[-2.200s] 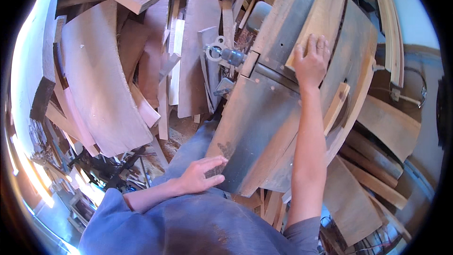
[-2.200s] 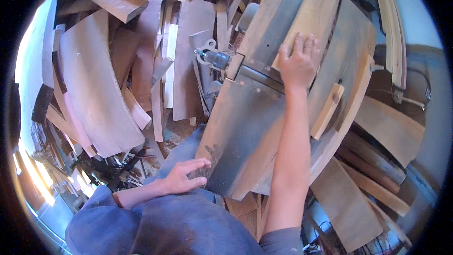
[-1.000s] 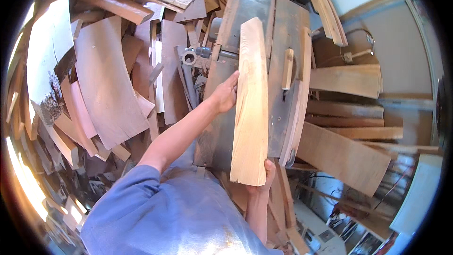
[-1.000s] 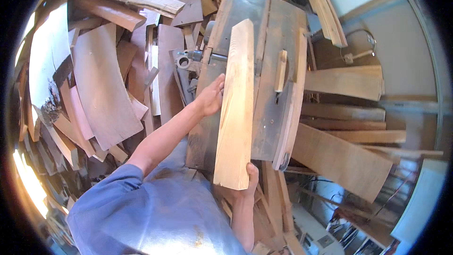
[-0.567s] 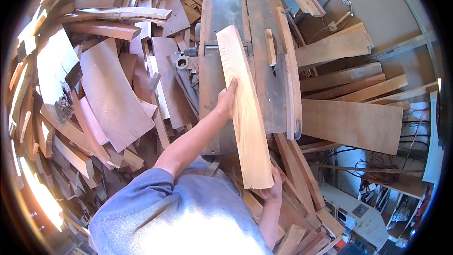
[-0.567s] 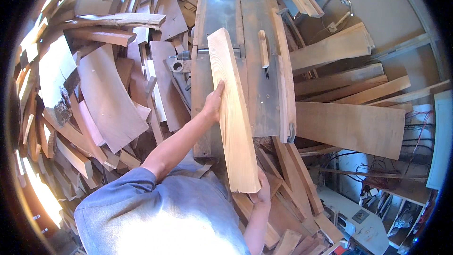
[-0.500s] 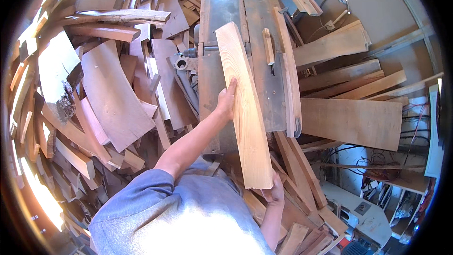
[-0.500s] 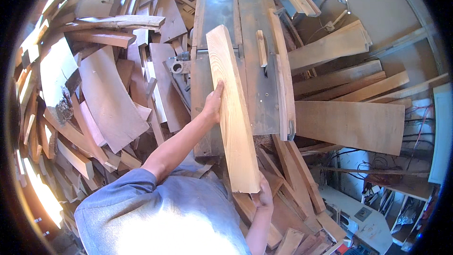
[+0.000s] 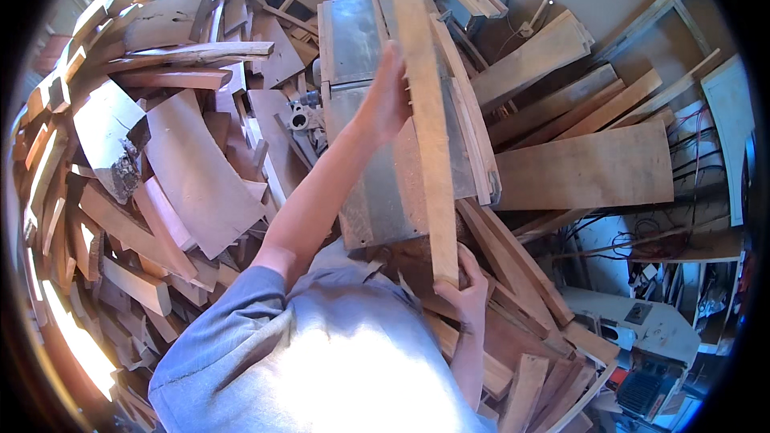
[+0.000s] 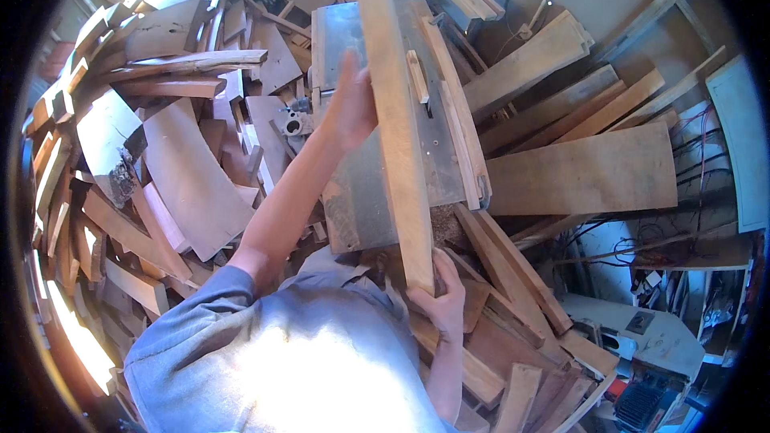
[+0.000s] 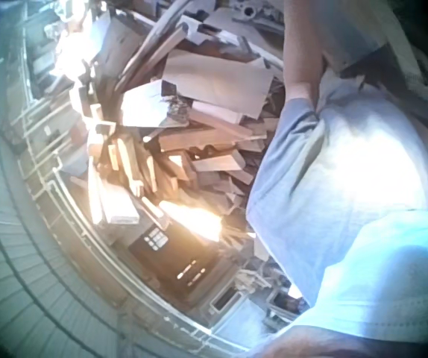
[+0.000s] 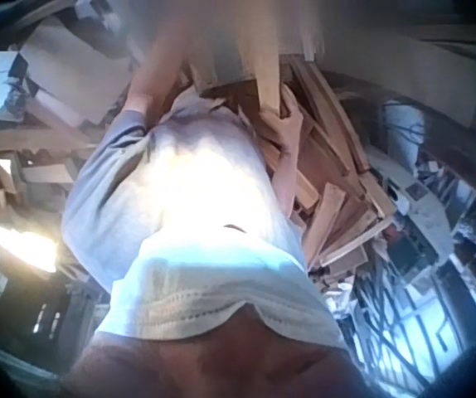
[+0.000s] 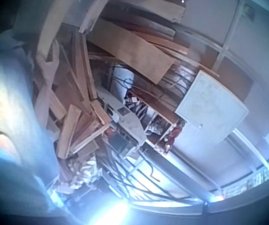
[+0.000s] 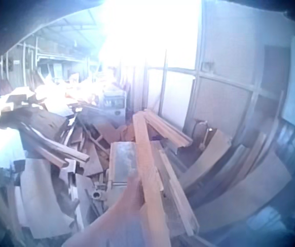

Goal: The person uses a table saw to cut and trim wooden planks in a workshop. They feed the wood through the saw blade, inspect the cut edges, and stack the finished pieces. The person also clears sawdust from the machine's surface.

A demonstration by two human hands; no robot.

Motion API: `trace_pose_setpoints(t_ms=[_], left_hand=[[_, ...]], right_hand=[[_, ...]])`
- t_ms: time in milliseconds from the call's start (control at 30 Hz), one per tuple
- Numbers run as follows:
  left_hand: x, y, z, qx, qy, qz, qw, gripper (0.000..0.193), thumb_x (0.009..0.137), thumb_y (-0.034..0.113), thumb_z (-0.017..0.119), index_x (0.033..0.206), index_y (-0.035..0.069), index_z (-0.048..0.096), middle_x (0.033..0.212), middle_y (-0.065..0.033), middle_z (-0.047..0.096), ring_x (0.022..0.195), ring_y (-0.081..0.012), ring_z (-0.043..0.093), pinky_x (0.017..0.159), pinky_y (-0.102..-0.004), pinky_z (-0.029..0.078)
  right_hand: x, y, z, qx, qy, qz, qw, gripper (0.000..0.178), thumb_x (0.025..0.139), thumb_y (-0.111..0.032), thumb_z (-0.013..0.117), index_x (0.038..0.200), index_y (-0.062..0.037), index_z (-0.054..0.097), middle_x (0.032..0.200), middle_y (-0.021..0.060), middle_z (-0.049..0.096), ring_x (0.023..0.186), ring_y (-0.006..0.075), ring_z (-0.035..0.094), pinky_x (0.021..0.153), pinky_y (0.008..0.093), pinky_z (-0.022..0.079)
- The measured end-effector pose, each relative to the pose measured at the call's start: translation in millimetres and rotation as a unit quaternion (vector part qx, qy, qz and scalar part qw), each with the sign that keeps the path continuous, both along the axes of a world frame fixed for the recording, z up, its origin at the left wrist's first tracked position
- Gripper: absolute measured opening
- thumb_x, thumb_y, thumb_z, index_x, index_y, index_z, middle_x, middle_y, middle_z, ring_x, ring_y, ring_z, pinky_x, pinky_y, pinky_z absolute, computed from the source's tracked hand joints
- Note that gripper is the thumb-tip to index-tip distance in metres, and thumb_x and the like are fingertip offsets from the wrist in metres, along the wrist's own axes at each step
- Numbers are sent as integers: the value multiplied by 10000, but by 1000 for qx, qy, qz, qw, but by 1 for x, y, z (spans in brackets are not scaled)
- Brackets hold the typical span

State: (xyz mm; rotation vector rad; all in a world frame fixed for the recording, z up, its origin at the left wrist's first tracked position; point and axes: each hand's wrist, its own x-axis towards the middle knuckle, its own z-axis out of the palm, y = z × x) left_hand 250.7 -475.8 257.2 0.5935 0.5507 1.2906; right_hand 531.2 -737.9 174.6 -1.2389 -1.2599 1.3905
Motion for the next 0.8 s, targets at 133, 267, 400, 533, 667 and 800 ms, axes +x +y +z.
trace_pose_setpoints(t_ms=[133,267,400,533,667,800], left_hand=[[7,-7,-16,22,-8,66,998,742,1017,668,492,1531,134,458,1368,-64,605,1211,-214,602,1043,-436,503],[-3,-21,-12,47,-35,22,998,693,1026,629,511,1489,113,489,1357,-80,620,1193,-230,627,1024,-427,527],[6,-25,16,8,81,42,996,592,1044,509,540,1465,93,506,1319,-93,638,1172,-225,643,1016,-385,534],[28,-27,7,181,393,-29,901,810,850,524,755,1453,38,521,1355,-122,601,1192,-261,619,1025,-415,509],[82,-67,-13,412,543,-49,730,787,650,441,882,1282,51,623,1323,-186,559,1221,-345,547,1026,-422,449],[108,-102,-86,539,587,-174,579,740,624,473,894,1242,134,668,1353,-186,537,1190,-393,534,1041,-491,412]], right_hand=[[-27,-24,-10,98,-286,-14,953,869,679,-276,909,1443,-24,580,1518,186,494,1409,341,463,1171,437,380],[-16,-23,3,124,-309,41,942,759,742,-238,867,1418,-19,598,1534,181,496,1417,348,469,1173,452,386],[16,-10,15,132,-302,-95,940,718,770,-174,861,1416,-10,595,1512,181,528,1393,365,497,1168,450,392],[62,-6,41,227,-330,-260,878,753,812,-221,863,1476,-57,548,1494,186,556,1384,386,505,1150,509,405],[90,-21,74,303,-544,-330,710,801,820,-261,867,1520,-105,510,1553,219,479,1419,391,464,1147,553,393],[89,-38,73,205,-710,-201,643,919,755,-278,890,1556,-137,462,1631,241,338,1489,457,333,1212,574,307]])
